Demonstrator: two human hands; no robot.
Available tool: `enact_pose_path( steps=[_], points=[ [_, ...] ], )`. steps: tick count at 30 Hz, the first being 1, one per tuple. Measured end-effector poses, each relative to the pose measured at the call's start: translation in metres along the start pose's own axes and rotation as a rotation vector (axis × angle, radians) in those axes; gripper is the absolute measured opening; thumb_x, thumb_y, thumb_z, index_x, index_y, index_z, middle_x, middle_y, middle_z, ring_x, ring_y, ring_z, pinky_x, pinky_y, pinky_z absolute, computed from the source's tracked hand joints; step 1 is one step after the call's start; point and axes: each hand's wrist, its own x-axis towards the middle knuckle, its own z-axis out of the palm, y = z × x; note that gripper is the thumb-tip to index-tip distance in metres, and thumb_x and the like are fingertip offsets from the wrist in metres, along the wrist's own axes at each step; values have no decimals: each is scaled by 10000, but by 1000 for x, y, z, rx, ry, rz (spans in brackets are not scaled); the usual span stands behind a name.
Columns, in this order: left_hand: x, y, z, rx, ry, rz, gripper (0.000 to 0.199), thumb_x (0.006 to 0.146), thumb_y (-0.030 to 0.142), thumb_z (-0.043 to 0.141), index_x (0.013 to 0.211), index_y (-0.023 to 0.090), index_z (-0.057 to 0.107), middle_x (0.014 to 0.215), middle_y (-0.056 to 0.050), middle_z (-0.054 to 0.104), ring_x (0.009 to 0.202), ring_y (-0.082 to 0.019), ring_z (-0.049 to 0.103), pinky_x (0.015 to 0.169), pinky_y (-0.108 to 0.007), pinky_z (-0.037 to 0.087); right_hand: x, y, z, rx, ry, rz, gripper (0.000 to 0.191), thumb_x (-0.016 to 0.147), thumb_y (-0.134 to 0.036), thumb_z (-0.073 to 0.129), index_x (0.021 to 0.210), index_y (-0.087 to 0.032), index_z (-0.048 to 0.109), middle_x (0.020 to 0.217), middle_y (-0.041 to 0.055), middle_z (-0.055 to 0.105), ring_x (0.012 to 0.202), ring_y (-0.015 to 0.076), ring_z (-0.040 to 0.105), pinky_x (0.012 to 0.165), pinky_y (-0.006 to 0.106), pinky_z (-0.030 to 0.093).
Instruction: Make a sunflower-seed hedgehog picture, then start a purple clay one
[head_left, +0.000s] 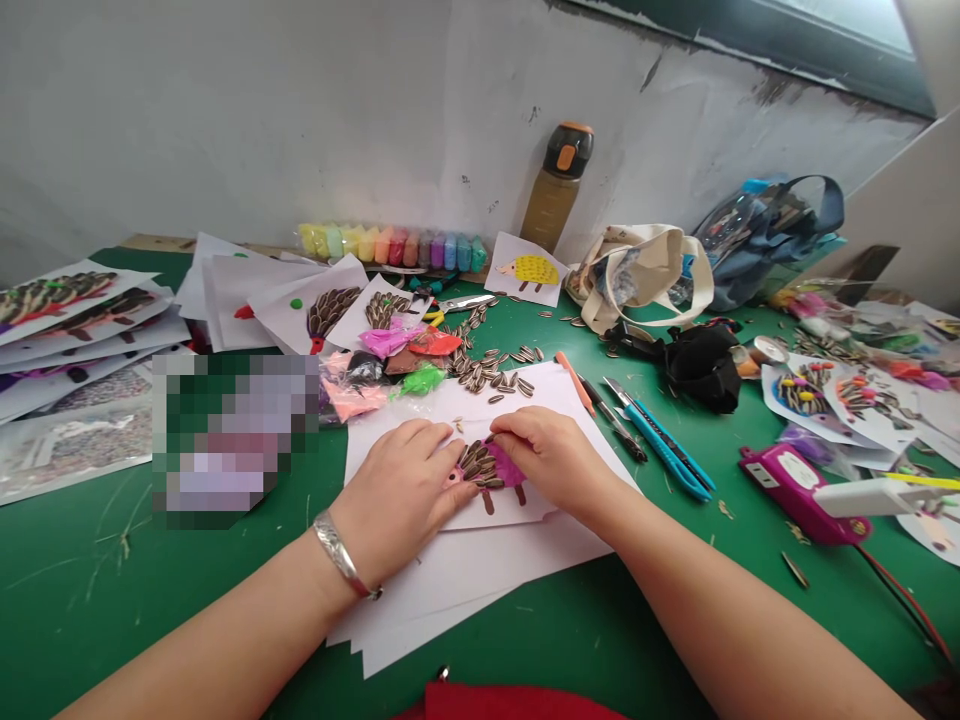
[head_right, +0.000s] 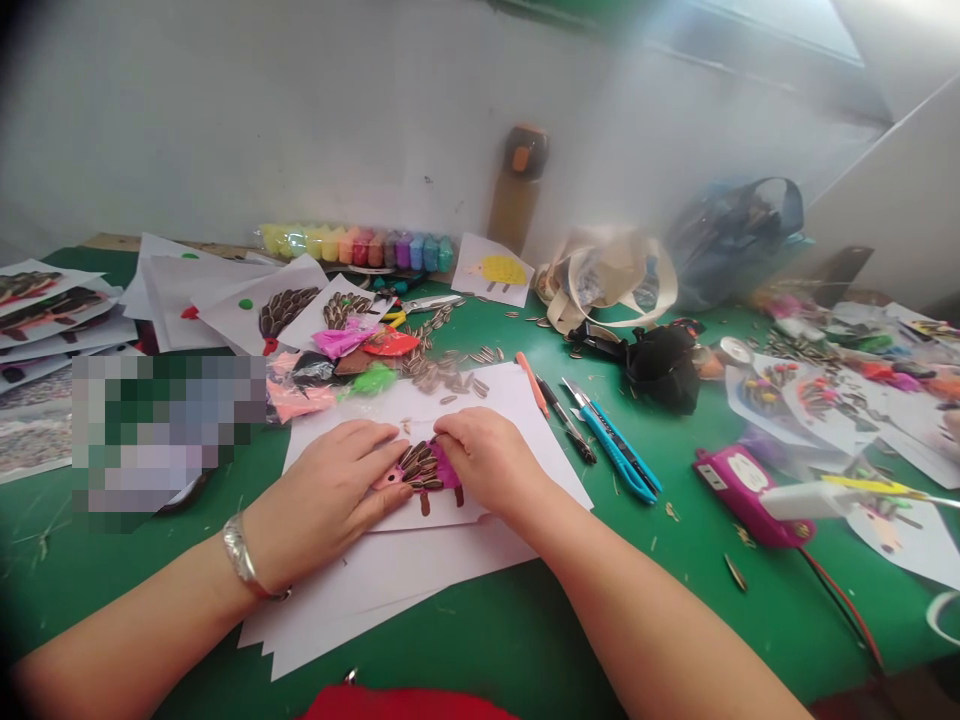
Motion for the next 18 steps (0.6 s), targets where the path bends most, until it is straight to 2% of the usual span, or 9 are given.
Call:
enact_pose_path(
  steps=[6, 13, 18],
  points=[
    [0, 0, -1, 6, -22, -8, 279, 929, 364, 572, 1116, 164, 626, 1125, -129, 617, 1040, -294, 546, 907, -468, 464, 1, 1, 1, -72, 2, -46, 160, 933, -170, 547, 903, -180, 704, 828, 55, 672, 840, 192, 581, 768, 299, 430],
    [-1, 1, 2, 5, 11, -6, 300, 930, 375, 565, 1139, 169, 629, 1145, -130, 616, 1050, -297, 537, 920, -483, 463, 1, 4, 3, -105, 10, -83, 189, 942, -158, 526, 854, -178, 692, 817, 56, 658, 818, 186, 549, 758, 300, 407],
    [-1, 1, 1, 11, -25, -27, 309, 915, 381, 590, 1139, 172, 632, 1168, -129, 609, 1076, -312, 535, 935, -491, 454, 2, 4, 4, -121, -11, -102, 194, 938, -141, 523, 845, -172, 690, 812, 57, 647, 804, 181, 535, 739, 293, 391]
  ],
)
